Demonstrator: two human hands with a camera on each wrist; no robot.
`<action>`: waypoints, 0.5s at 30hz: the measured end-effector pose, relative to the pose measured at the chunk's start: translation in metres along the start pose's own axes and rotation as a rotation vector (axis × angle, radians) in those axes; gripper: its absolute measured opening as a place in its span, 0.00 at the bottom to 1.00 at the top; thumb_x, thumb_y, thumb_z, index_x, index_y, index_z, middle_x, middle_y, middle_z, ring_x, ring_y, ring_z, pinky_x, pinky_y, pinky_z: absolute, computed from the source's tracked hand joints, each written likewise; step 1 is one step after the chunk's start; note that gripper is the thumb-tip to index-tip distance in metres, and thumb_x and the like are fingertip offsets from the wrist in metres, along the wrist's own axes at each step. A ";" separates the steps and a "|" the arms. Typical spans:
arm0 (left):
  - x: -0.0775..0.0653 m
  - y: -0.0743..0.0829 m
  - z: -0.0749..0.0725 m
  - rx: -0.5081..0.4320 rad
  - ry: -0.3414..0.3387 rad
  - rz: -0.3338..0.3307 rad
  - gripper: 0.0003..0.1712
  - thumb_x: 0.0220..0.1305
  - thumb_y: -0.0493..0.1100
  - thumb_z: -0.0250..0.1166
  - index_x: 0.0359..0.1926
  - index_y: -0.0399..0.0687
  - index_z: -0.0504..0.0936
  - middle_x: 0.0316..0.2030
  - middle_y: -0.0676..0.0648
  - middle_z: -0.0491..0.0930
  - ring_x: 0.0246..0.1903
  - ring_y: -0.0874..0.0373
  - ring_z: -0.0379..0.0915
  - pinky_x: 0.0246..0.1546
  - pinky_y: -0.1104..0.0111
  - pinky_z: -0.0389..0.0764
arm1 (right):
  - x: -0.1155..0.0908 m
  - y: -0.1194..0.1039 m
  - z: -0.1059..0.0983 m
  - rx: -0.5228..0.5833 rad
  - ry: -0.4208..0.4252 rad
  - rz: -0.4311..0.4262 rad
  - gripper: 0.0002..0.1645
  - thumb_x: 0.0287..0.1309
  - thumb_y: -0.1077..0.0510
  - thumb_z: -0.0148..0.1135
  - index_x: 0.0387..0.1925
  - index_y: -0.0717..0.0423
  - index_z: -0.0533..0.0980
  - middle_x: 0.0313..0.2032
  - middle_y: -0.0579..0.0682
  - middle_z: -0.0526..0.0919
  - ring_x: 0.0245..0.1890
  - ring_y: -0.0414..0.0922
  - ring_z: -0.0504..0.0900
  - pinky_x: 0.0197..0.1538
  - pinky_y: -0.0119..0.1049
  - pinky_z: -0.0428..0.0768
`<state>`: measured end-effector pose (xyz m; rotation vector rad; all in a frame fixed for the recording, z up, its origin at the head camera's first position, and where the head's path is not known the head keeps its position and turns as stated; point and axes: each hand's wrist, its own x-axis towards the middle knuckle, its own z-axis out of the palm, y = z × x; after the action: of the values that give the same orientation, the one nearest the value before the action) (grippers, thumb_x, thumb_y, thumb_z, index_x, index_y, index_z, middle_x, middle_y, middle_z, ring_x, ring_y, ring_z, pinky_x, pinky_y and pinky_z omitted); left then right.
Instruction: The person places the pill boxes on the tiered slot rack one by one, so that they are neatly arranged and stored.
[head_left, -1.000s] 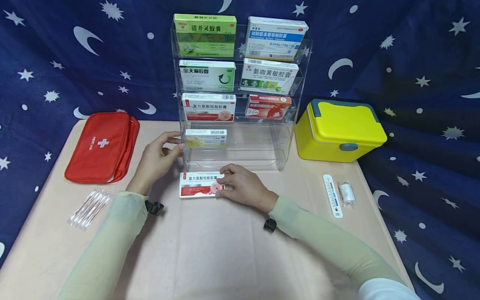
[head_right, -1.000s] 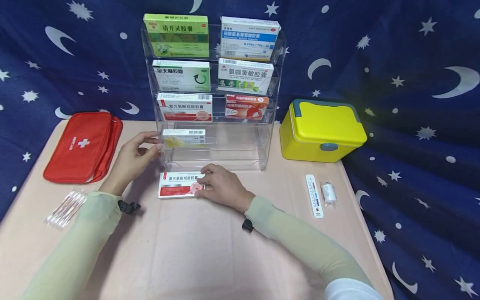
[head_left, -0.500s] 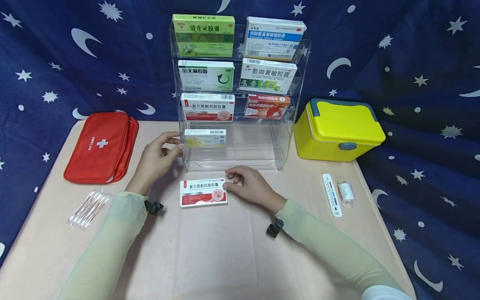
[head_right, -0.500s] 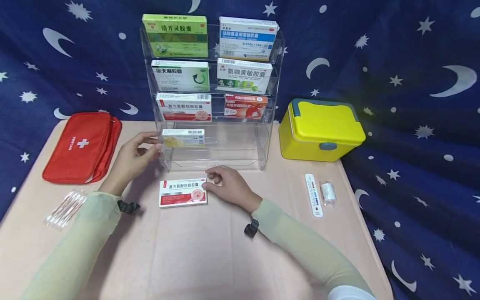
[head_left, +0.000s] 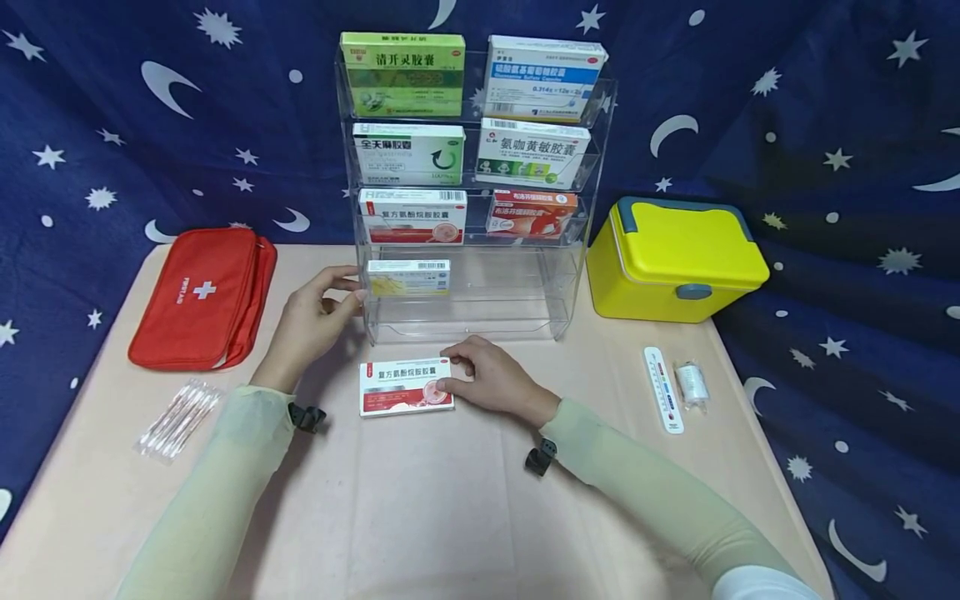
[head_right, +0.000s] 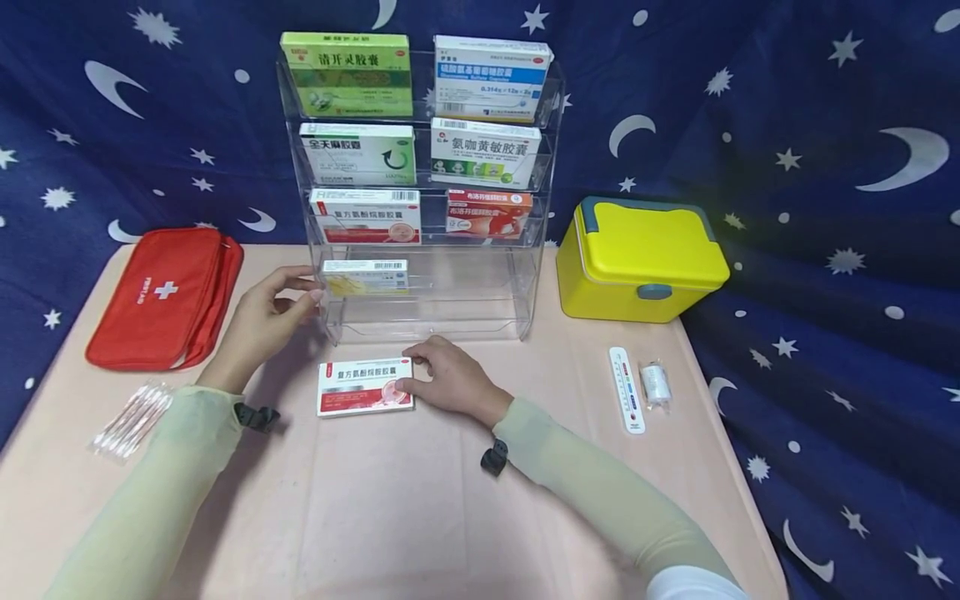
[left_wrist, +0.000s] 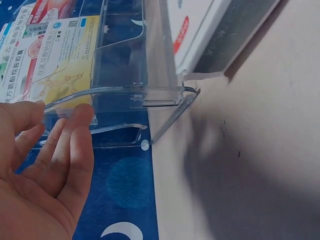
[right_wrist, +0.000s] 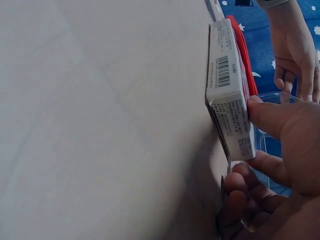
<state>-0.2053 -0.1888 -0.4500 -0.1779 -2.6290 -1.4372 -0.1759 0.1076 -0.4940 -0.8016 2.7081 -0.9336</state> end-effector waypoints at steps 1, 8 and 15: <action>0.000 0.000 0.000 -0.004 0.000 0.002 0.23 0.72 0.51 0.65 0.65 0.56 0.78 0.49 0.45 0.83 0.29 0.50 0.80 0.29 0.67 0.75 | 0.000 0.000 -0.001 0.002 0.008 0.000 0.29 0.58 0.43 0.75 0.56 0.51 0.81 0.36 0.50 0.77 0.33 0.40 0.71 0.36 0.35 0.70; -0.001 0.000 0.001 0.015 0.004 0.008 0.23 0.73 0.52 0.64 0.65 0.57 0.78 0.49 0.45 0.84 0.28 0.52 0.78 0.27 0.67 0.74 | -0.004 0.004 -0.003 -0.009 0.151 -0.020 0.28 0.55 0.42 0.77 0.55 0.47 0.80 0.38 0.50 0.76 0.34 0.43 0.73 0.33 0.36 0.70; 0.000 0.000 0.001 0.009 0.010 0.004 0.22 0.72 0.51 0.65 0.65 0.56 0.78 0.49 0.45 0.83 0.30 0.52 0.78 0.33 0.63 0.74 | -0.011 0.001 -0.001 0.070 0.193 -0.098 0.28 0.54 0.49 0.79 0.53 0.48 0.75 0.46 0.44 0.75 0.40 0.46 0.77 0.42 0.34 0.74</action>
<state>-0.2051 -0.1880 -0.4503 -0.1747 -2.6258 -1.4207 -0.1676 0.1148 -0.4939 -0.8797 2.8000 -1.1778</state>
